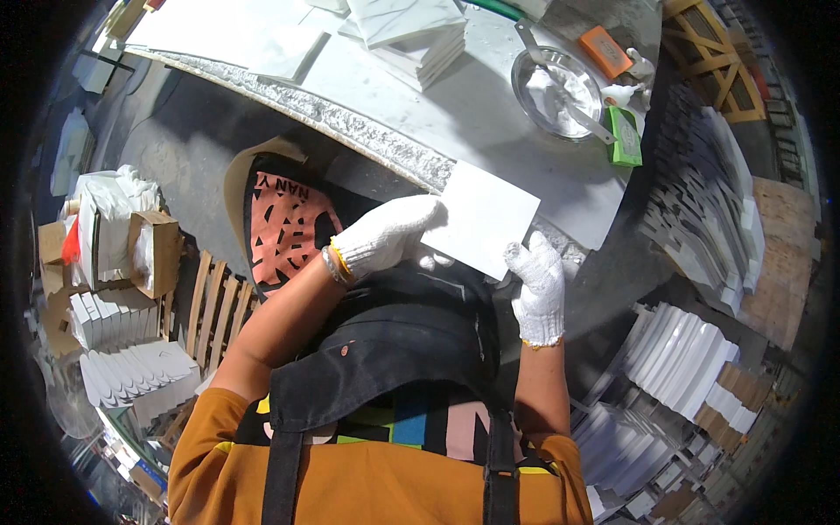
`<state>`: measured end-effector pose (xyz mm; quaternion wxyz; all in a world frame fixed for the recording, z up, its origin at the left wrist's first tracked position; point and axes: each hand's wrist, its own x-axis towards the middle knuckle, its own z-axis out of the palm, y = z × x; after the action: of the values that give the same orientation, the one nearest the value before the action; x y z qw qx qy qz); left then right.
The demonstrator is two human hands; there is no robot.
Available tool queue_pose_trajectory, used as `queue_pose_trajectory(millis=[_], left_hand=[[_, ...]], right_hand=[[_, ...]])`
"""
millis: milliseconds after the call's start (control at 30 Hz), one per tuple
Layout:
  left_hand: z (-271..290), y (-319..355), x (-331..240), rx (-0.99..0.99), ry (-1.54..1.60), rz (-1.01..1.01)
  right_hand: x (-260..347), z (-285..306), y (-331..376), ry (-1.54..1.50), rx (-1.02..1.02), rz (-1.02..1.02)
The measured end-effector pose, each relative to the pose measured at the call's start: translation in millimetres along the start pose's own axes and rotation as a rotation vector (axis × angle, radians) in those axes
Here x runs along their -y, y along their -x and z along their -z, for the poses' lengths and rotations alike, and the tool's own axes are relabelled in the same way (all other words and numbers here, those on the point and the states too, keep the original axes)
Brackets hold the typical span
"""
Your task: The person repeatedly picks up small white square tiles, applies a white paste from a metal bowl using a small spatula, spreads it evenly, and stacks the tiles on a workbench. The person also uses a green block to wipe the tile edges.
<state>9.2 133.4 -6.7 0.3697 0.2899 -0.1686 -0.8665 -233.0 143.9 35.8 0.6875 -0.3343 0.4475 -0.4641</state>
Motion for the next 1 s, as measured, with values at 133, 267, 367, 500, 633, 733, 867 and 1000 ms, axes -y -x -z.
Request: queue_pose_trajectory(millis=[133,267,367,500,633,733,867,1000], left_hand=[[5,7,1,0.064,-0.112,-0.005],[5,9,-6,0.045,-0.232,0.010],[17,-3,-4,0.089,-0.199,-0.040],[-11,-16,-9,0.054,-0.172,-0.168],[-9,-14,-1,-0.022,-0.030,-0.195],[-18,-9,-2,-0.043,0.115,-0.204],[-20,-11,-1,-0.020,0.238,-0.187],[-23,-11,-2,-0.060,0.234,-0.187]], right_hand=[[-2,12,-3,0.039,-0.075,0.024],[0,17,-5,0.020,0.000,0.001],[-2,24,-6,0.155,0.083,0.055],[-12,32,-13,0.474,0.069,0.207],[17,-4,-19,0.909,-0.118,0.401],[29,-27,-11,1.274,-0.098,0.609],[14,-53,-2,1.454,0.047,0.723],[11,-50,-8,1.485,0.008,0.695]])
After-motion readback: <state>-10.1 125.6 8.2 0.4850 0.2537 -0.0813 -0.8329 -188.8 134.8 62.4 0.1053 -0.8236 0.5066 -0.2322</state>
